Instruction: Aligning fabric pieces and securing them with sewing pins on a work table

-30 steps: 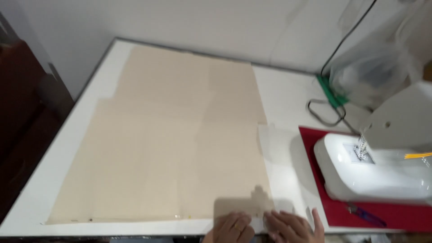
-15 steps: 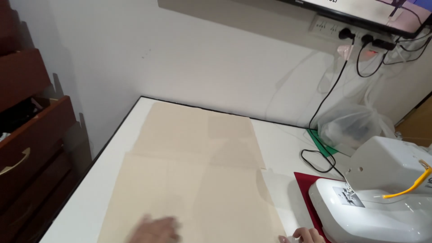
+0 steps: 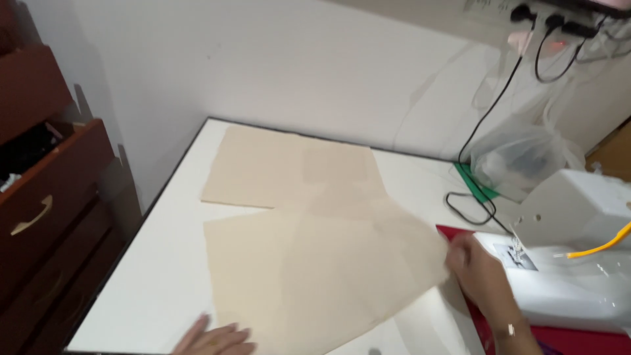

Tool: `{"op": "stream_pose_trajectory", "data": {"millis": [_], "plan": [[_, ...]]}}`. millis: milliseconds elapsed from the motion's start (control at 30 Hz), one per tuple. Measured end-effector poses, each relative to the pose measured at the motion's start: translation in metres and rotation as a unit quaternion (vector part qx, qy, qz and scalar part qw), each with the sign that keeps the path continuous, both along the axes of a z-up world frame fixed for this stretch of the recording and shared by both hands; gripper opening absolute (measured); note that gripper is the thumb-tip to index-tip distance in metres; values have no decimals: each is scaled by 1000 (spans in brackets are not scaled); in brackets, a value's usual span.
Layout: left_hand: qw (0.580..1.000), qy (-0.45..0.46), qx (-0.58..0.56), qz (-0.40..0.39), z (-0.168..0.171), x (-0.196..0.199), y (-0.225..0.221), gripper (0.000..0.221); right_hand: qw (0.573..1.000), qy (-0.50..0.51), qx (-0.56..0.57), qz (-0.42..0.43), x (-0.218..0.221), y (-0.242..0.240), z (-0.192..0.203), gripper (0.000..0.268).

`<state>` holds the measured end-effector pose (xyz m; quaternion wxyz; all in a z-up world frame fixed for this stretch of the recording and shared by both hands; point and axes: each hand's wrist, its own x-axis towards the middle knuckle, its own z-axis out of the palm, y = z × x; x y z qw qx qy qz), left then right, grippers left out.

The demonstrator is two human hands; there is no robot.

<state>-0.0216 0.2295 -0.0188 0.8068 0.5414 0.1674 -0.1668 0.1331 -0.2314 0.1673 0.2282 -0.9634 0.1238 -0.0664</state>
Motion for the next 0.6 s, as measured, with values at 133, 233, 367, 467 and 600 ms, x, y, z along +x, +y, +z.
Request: {"op": "stream_pose_trajectory", "data": {"millis": [133, 233, 367, 467, 600], "plan": [[632, -548, 542, -80, 8, -17, -57, 36, 972, -200, -112, 55, 36, 4, 27, 14], [589, -590, 551, 38, 15, -20, -97, 26, 884, -389, -158, 206, 17, 42, 43, 17], [650, -524, 529, -154, 17, -21, -98, 36, 846, -397, -132, 330, -31, 77, 20, 24], [684, -563, 450, -111, 7, -14, -92, 35, 948, -66, -24, 311, -75, 103, -14, 31], [629, -632, 403, -205, 8, -5, -84, 32, 864, -183, 88, 460, -112, 132, -47, 17]]}}
